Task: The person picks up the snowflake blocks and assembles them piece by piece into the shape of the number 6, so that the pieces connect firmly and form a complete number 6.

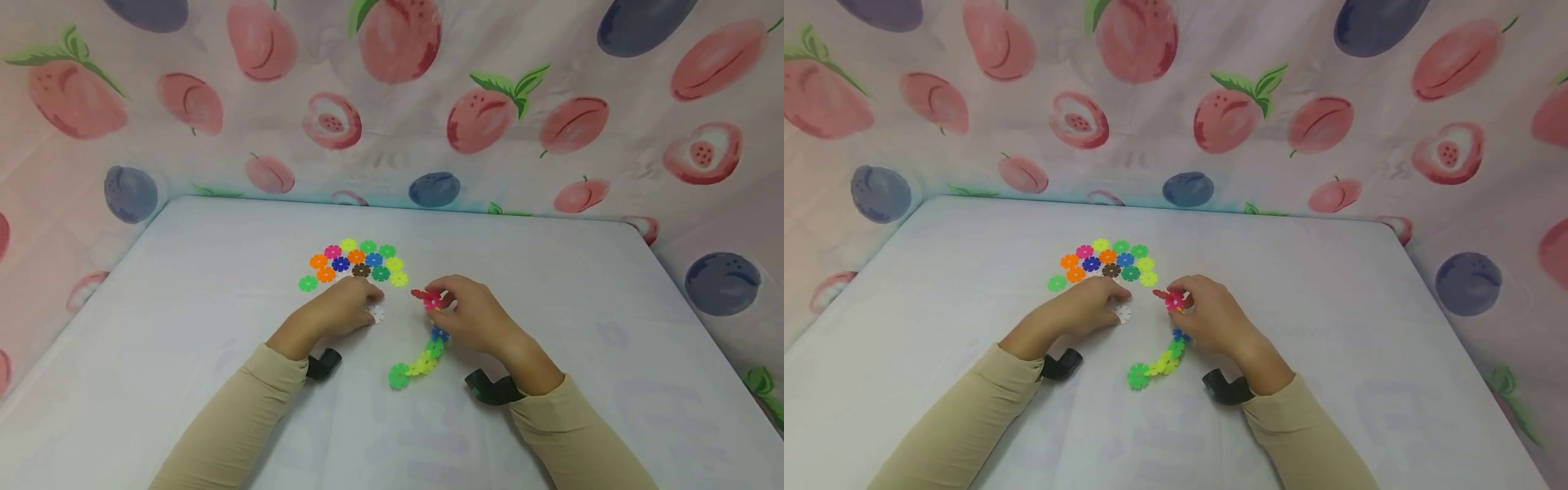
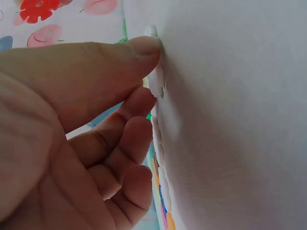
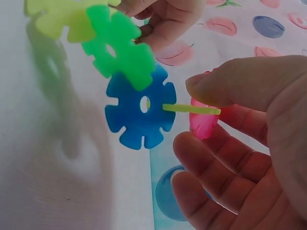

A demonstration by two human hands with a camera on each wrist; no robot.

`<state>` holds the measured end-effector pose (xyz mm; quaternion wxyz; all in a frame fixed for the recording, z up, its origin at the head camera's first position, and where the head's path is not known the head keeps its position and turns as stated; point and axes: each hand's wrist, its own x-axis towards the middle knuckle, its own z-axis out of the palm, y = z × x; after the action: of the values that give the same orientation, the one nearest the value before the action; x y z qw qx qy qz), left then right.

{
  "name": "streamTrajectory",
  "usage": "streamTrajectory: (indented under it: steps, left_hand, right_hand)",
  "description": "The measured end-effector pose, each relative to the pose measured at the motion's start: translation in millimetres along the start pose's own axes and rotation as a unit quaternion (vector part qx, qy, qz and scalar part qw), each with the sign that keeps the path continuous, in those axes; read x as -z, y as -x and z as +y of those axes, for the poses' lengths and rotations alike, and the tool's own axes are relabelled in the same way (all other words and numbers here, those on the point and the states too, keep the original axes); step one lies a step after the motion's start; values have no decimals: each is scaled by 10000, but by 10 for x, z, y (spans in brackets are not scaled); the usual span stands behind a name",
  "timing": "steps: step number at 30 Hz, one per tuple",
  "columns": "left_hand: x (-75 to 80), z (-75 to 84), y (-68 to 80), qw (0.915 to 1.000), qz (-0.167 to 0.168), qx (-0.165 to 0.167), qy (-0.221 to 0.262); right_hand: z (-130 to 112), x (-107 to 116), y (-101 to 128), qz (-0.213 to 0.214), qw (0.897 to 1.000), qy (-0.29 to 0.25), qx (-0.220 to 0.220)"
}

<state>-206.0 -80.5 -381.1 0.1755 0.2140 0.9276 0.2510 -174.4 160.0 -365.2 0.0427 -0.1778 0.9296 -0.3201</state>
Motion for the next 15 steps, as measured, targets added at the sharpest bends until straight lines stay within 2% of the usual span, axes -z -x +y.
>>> streamTrajectory:
  steps: [5, 9, 12, 15]
  left_hand:
    - [-5, -6, 1, 9998, -67, 169, 124]
    - [-1, -17, 1, 9997, -34, 89, 225]
    - [15, -24, 6, 9993, 112, 12, 351]
    - [57, 3, 31, 9966, 334, -7, 747]
  right_hand:
    - [5, -3, 2, -12, 10000, 14, -10]
    - [8, -3, 11, 5, 10000, -34, -9]
    - [14, -1, 12, 16, 9998, -183, 30]
    - [25, 7, 14, 28, 9990, -431, 149]
